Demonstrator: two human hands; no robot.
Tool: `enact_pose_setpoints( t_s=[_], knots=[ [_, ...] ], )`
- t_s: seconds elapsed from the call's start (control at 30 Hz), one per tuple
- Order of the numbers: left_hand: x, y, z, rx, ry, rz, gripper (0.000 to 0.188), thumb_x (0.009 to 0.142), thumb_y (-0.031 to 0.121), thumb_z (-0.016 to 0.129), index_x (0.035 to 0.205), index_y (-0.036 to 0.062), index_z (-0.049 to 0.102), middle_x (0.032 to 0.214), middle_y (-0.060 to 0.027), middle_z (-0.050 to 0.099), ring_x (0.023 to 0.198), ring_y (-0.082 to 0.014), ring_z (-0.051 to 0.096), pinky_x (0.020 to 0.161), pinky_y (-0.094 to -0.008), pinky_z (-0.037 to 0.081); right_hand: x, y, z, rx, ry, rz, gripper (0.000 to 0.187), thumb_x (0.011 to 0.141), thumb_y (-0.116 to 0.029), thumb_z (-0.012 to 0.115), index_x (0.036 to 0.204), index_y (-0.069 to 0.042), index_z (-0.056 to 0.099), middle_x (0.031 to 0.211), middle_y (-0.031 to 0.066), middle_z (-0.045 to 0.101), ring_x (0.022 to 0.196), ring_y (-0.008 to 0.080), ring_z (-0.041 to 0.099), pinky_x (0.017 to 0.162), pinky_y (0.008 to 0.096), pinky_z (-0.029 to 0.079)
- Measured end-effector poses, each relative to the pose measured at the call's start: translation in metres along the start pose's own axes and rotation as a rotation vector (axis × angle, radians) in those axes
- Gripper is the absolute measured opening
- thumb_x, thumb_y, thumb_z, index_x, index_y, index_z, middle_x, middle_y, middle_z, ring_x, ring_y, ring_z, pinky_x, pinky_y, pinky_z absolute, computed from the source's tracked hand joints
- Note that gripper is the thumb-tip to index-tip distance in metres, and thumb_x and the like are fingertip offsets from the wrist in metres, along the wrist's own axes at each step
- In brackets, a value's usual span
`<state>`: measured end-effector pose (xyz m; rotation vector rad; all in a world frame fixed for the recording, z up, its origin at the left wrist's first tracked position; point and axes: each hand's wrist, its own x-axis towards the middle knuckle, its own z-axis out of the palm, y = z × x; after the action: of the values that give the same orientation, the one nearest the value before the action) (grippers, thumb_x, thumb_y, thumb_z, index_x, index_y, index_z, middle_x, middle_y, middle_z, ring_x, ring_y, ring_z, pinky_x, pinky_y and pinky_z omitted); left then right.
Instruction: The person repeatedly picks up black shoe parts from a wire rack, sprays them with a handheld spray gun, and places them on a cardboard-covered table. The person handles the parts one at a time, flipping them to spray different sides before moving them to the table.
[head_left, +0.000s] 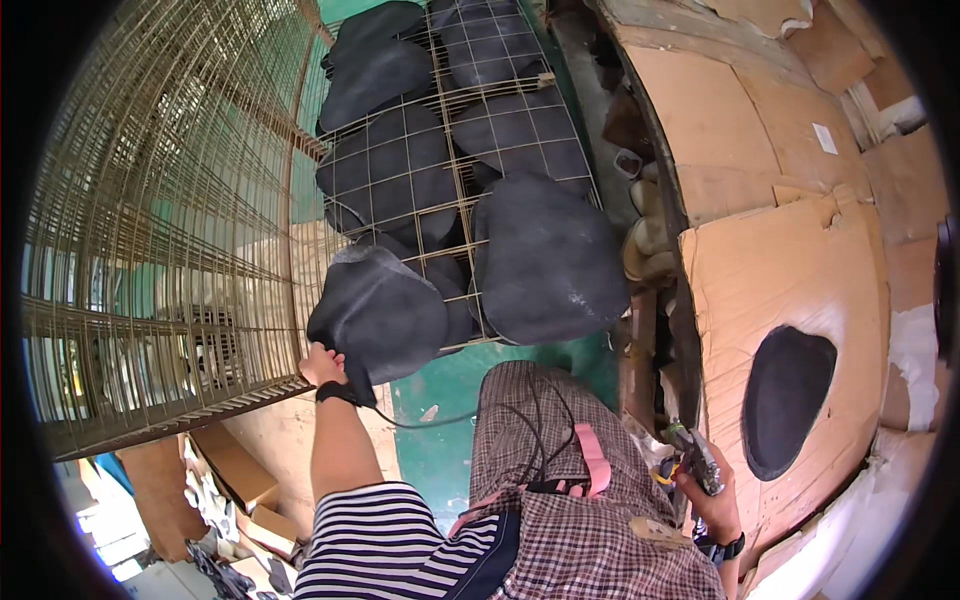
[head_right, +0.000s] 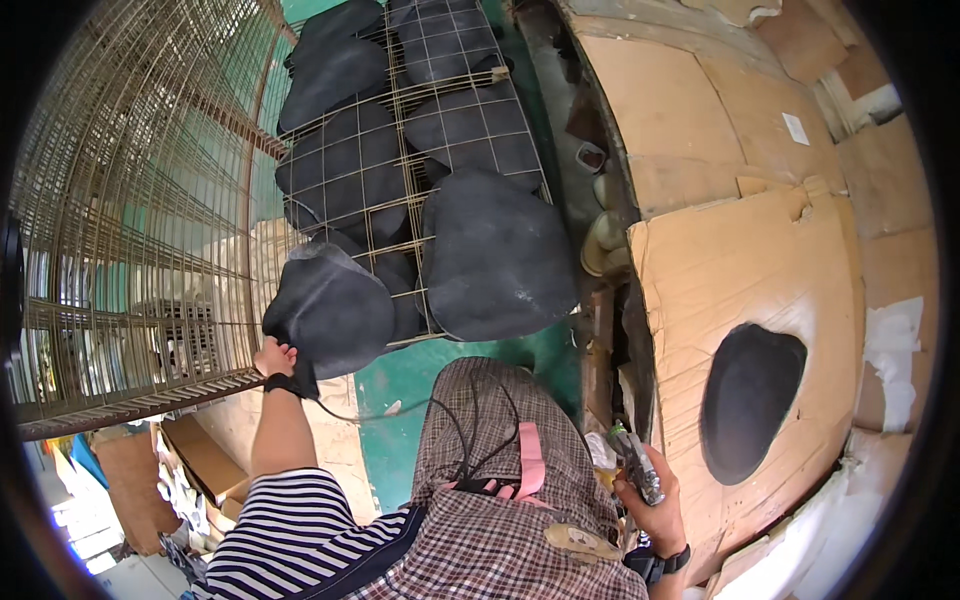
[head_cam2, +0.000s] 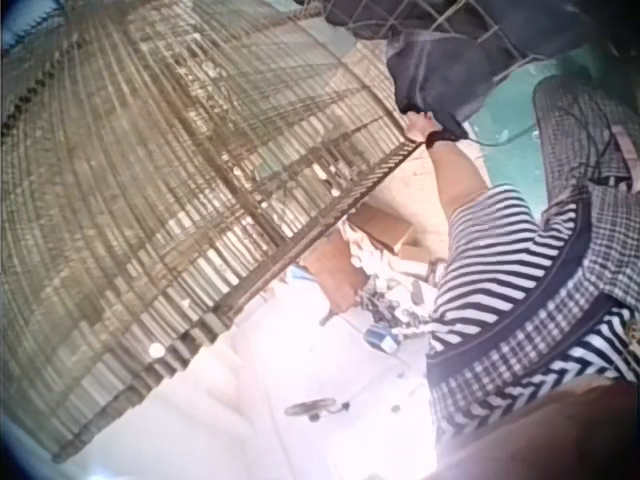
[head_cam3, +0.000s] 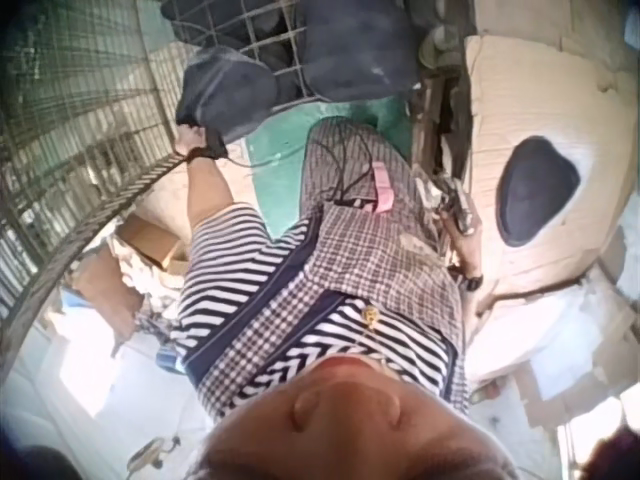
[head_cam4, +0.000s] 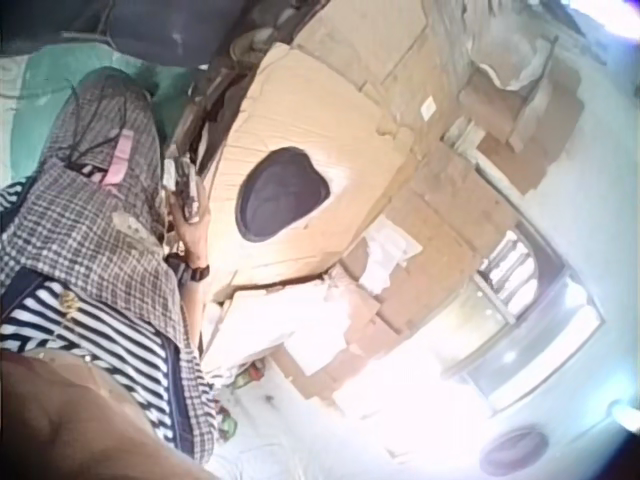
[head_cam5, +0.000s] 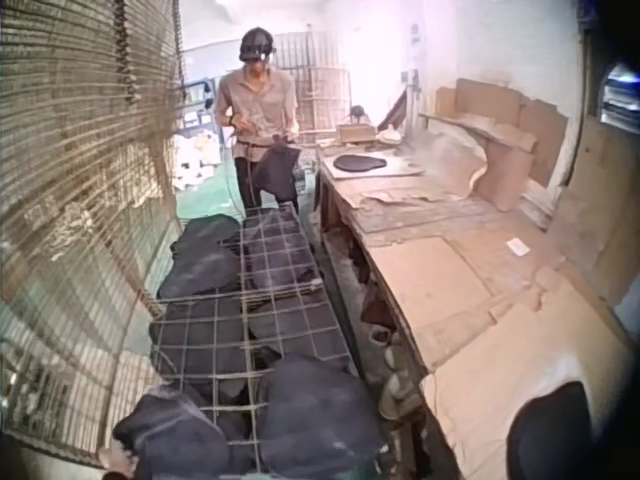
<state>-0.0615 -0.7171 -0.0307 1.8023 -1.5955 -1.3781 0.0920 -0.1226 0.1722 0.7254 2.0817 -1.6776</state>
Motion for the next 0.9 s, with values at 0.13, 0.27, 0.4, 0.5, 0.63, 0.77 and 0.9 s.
enact_pose_setpoints(
  t_s=[0.13, 0.27, 0.4, 0.5, 0.63, 0.77, 0.9],
  knots=[
    [-0.019, -0.021, 0.052, 0.358, 0.124, 0.533, 0.037, 0.077, 0.013, 0.058, 0.111, -0.0025, 0.058, 0.087, -0.0141, 0.064, 0.053, -0.0195, 0.058, 0.045, -0.0286, 0.048, 0.002, -0.006, 0.003, -0.006, -0.018, 0.023, 0.054, 0.074, -0.005, 0.07, 0.124, 0.0, 0.05, 0.085, 0.0014, 0.061, 0.077, 0.0086, 0.056, 0.07, 0.0234, 0.046],
    [-0.063, -0.013, 0.133, 0.194, -0.25, 0.599, 0.023, 0.078, 0.016, 0.062, 0.095, 0.0005, 0.066, 0.076, -0.008, 0.063, 0.054, -0.0154, 0.059, 0.046, -0.0265, 0.049, -0.004, -0.008, 0.002, -0.009, 0.032, 0.06, 0.055, 0.073, -0.005, 0.069, 0.124, 0.0, 0.05, 0.085, 0.0016, 0.061, 0.077, 0.0094, 0.056, 0.072, 0.0241, 0.047],
    [-0.169, 0.001, 0.199, 0.359, -0.729, 0.446, 0.022, 0.077, 0.021, 0.068, 0.084, -0.0001, 0.068, 0.067, -0.0062, 0.063, 0.045, -0.0154, 0.056, 0.042, -0.0277, 0.047, -0.005, -0.002, 0.002, 0.022, 0.083, 0.05, 0.052, 0.074, -0.005, 0.069, 0.122, 0.0, 0.052, 0.084, 0.0019, 0.061, 0.077, 0.0098, 0.056, 0.072, 0.0242, 0.047],
    [-0.19, -0.025, 0.244, 0.738, -0.845, 0.368, 0.028, 0.074, 0.021, 0.065, 0.076, -0.0063, 0.066, 0.064, -0.0131, 0.064, 0.05, -0.0221, 0.064, 0.051, -0.0323, 0.051, -0.006, 0.002, 0.0, 0.014, 0.087, 0.042, 0.051, 0.073, -0.005, 0.069, 0.121, 0.0, 0.052, 0.084, 0.0017, 0.06, 0.076, 0.0094, 0.056, 0.07, 0.0237, 0.046],
    [-0.161, -0.05, 0.266, 0.699, -0.854, 0.347, 0.02, 0.076, 0.013, 0.058, 0.072, -0.0066, 0.062, 0.06, -0.0137, 0.063, 0.047, -0.0227, 0.063, 0.048, -0.0339, 0.05, -0.01, 0.01, -0.01, -0.03, 0.108, 0.042, 0.051, 0.074, -0.005, 0.069, 0.122, -0.001, 0.052, 0.084, 0.0001, 0.059, 0.076, 0.0085, 0.054, 0.069, 0.0231, 0.045],
    [-0.154, -0.021, 0.245, 0.36, -0.718, 0.1, 0.011, 0.077, 0.01, 0.055, 0.08, 0.0, 0.061, 0.064, -0.0065, 0.059, 0.045, -0.0178, 0.056, 0.039, -0.029, 0.042, -0.014, 0.005, -0.012, 0.046, 0.16, 0.077, 0.053, 0.075, -0.005, 0.069, 0.124, -0.001, 0.05, 0.085, -0.0004, 0.06, 0.078, 0.0083, 0.055, 0.072, 0.0241, 0.045],
    [-0.14, -0.01, 0.218, 0.351, -0.712, -0.138, 0.016, 0.08, 0.013, 0.055, 0.094, 0.0048, 0.053, 0.071, -0.0094, 0.057, 0.053, -0.0226, 0.059, 0.046, -0.0359, 0.047, -0.018, 0.009, -0.019, 0.053, 0.185, 0.05, 0.054, 0.075, -0.007, 0.071, 0.125, -0.001, 0.05, 0.087, 0.0002, 0.062, 0.08, 0.0081, 0.056, 0.075, 0.0239, 0.045]
  ],
)
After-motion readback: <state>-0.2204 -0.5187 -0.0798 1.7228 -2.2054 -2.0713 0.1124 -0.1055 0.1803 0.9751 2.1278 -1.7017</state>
